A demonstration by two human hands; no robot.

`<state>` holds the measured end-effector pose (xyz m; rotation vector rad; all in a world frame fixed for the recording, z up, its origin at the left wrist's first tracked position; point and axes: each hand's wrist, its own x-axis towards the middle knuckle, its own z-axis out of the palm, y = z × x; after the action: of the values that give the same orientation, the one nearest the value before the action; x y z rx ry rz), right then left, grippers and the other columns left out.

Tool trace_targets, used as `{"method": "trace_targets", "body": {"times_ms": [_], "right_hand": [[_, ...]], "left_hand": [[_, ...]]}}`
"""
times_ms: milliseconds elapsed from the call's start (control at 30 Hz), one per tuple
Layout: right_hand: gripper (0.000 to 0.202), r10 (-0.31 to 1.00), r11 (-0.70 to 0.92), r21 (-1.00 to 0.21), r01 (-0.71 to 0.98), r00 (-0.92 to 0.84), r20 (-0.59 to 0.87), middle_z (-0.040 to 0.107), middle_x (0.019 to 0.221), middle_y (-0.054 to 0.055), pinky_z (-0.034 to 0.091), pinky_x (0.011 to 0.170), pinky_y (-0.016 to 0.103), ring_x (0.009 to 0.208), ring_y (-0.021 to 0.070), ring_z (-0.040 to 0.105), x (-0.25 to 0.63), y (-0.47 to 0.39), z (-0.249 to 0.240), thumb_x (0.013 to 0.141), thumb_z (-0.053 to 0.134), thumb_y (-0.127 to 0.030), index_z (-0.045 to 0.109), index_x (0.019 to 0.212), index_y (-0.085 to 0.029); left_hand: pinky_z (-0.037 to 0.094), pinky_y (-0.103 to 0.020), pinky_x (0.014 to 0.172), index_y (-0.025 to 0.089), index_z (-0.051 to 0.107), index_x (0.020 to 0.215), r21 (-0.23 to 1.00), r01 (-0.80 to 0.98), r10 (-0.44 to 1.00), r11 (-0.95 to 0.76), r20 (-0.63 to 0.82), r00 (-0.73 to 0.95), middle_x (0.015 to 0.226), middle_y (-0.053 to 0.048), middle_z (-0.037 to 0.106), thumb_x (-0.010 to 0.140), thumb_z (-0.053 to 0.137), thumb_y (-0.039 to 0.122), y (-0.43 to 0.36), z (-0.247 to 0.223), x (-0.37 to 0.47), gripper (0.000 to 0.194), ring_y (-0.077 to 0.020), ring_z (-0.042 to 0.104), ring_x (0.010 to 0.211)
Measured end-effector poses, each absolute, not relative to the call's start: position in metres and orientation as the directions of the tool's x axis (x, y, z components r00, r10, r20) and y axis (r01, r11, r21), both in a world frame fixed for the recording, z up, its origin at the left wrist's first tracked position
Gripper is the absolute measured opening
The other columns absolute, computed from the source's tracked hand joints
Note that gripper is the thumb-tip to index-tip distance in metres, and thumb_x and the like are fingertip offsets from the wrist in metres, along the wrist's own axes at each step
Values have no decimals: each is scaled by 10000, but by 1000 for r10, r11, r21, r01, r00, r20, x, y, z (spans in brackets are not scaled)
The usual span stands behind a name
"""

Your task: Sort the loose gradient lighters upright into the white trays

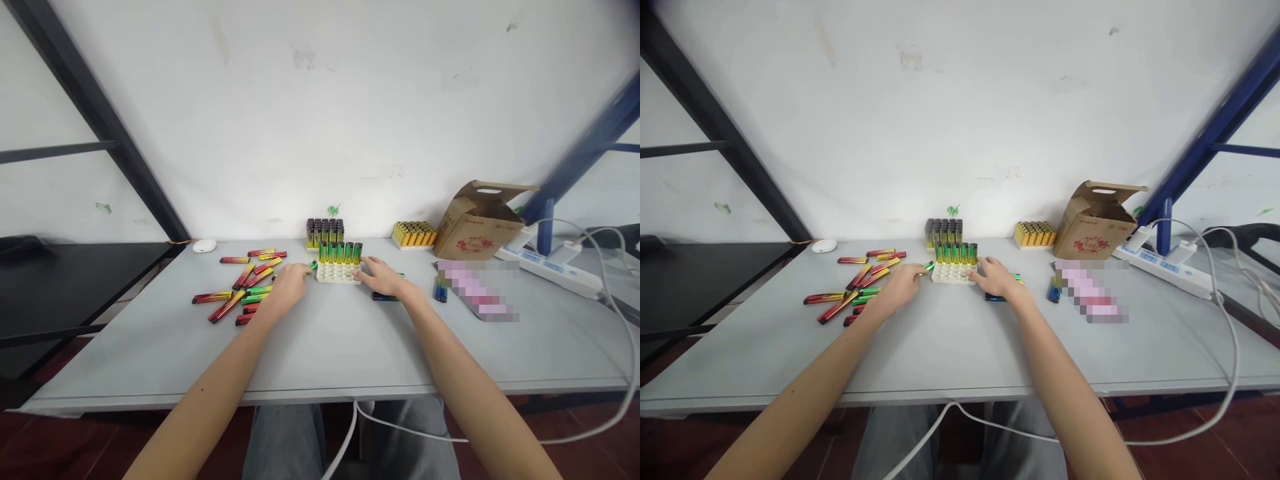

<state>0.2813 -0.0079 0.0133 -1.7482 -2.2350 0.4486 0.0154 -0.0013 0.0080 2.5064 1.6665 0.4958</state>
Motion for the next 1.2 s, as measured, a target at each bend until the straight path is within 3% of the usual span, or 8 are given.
{"method": "trace_targets", "body": {"times_ms": [333, 467, 600, 733, 833, 933, 1067, 1200], "right_hand": [[631, 976, 209, -513, 833, -206, 63, 554, 1350, 156, 315, 1082, 388, 1305, 280, 443, 281, -9, 16, 970, 179, -581, 568, 1239, -164], [685, 984, 177, -588, 789, -135, 114, 557, 1360, 149, 322, 1086, 404, 1299, 272, 465, 283, -9, 17, 959, 129, -613, 554, 1266, -173], [650, 931, 211, -657, 724, 56, 361, 504, 1402, 180, 322, 1092, 462, 1317, 292, 436, 283, -7, 22, 960, 186, -587, 503, 1318, -147], [509, 766, 425, -706, 567, 190, 614, 673, 1089, 124, 446, 954, 411, 1043, 257, 605, 275, -16, 37, 956, 294, -545, 640, 1073, -190], [455, 829, 492, -792, 362, 83, 553, 676, 811, 59, 491, 764, 352, 745, 202, 620, 262, -26, 46, 926, 395, -558, 678, 932, -202], [411, 903, 426, -872, 242, -63, 424, 644, 741, 34, 452, 608, 303, 612, 160, 545, 245, -32, 44, 878, 497, -565, 687, 902, -201], [349, 911, 413, -892, 183, -100, 401, 609, 776, 18, 413, 561, 266, 606, 126, 477, 225, -31, 30, 850, 564, -530, 685, 918, -210], [317, 901, 426, -895, 132, 23, 433, 607, 924, 38, 429, 574, 257, 694, 133, 501, 217, -26, 23, 808, 620, -507, 688, 919, -218]], "left_hand": [[465, -378, 968, 202, 717, 1039, 334, 887, 932, -317, 281, 228, 1147, -76, 696, 776, 425, -16, -2, 12, 17, 449, -264, 615, 1105], [495, -378, 947, 200, 669, 1088, 488, 794, 890, -361, 434, 138, 1086, -60, 711, 771, 435, -11, 8, 16, 6, 447, -232, 642, 1044], [530, -360, 928, 183, 583, 1175, 719, 524, 802, -456, 587, -108, 1120, -81, 680, 807, 496, 74, 16, 24, 0, 393, -191, 663, 1001], [558, -333, 872, 195, 543, 1177, 780, 233, 772, -581, 619, -145, 1136, -97, 639, 817, 603, 208, 6, 32, 17, 366, -183, 665, 989], [560, -319, 857, 191, 542, 1150, 784, 71, 782, -617, 621, -54, 1049, -76, 625, 800, 665, 260, -8, 32, 38, 378, -167, 674, 937], [559, -310, 859, 200, 550, 1116, 782, -36, 782, -623, 623, 3, 999, -49, 603, 790, 701, 294, -19, 27, 53, 371, -154, 672, 923], [563, -309, 847, 208, 542, 1099, 793, -93, 794, -602, 607, 33, 970, -34, 599, 785, 719, 309, -23, 20, 59, 374, -159, 672, 937], [567, -314, 844, 205, 539, 1087, 816, -51, 814, -576, 579, 53, 951, -34, 617, 790, 712, 332, -24, 17, 60, 366, -162, 678, 927]]}}
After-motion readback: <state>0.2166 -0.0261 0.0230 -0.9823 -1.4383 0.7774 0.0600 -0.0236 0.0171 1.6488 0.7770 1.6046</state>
